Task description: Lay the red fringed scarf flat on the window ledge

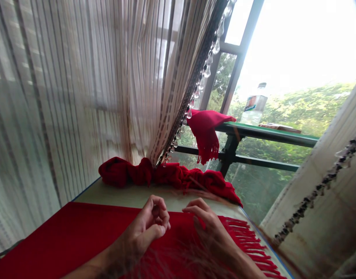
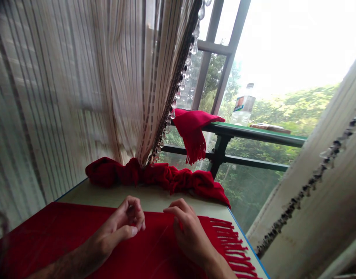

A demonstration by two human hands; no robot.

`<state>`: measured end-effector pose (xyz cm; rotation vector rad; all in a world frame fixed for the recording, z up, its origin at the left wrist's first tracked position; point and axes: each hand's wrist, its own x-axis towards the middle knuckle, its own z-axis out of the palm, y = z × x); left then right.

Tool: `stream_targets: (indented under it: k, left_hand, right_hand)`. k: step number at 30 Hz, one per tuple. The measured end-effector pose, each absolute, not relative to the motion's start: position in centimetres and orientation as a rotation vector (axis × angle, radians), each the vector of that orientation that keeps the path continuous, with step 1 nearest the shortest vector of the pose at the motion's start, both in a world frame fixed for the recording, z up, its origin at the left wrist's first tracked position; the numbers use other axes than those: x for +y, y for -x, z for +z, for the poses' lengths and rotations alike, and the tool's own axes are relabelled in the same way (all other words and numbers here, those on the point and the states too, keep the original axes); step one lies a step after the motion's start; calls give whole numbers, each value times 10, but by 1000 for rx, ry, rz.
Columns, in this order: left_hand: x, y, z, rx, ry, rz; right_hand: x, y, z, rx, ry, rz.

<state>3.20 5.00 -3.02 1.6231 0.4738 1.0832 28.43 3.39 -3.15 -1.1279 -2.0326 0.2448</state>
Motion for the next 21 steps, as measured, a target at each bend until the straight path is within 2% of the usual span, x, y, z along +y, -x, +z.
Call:
stream_targets:
  k: [8,21]
  left_hand:
    - [45,-31,-28,432,-1524,1058]
    - [40,-30,-18,532,-1675,1034]
  right_hand:
    - [36,-285,-36,-2037,1131,254]
    - [35,-288,-33,-2057,1110,237]
